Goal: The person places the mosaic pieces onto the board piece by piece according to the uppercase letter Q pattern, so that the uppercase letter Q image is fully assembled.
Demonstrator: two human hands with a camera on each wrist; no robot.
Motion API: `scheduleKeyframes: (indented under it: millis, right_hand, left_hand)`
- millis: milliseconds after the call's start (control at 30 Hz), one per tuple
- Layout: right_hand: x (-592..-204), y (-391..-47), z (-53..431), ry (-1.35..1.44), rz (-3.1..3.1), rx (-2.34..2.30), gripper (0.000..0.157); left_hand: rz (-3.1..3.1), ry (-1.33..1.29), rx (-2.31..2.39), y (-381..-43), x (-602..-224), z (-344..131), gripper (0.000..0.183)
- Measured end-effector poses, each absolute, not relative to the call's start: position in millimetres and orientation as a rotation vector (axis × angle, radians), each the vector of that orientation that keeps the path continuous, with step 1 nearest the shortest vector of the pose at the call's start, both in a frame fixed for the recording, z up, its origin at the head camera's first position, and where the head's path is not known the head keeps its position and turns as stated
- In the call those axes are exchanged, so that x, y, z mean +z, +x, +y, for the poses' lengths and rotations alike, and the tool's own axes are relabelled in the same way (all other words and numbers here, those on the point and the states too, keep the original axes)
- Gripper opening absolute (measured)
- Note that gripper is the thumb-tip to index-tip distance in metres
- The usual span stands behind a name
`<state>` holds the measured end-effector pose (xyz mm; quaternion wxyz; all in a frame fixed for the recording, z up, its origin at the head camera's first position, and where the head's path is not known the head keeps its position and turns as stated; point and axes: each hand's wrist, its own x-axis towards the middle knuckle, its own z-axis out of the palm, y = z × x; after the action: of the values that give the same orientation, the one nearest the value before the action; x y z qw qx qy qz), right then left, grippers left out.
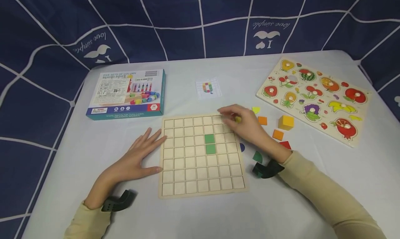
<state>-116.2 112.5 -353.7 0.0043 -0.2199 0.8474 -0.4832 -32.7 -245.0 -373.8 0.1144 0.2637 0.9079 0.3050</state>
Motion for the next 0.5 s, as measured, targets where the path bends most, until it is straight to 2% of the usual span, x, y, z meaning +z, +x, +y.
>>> scheduleKeyframes:
  millis: [267, 500]
  right_hand:
    - [-361.8, -142.1, 142.6, -0.280, 2.712, -1.506, 0.027]
    - [-368.4, -144.8, 145.9, -0.285, 2.763, -1.434, 0.028]
  left_hand:
    - [2.655, 0.770, 0.902, -29.3, -374.7, -245.5, 0.091]
    - [2.660, 0.781, 0.894, -31.8, -373.2, -245.3, 0.091]
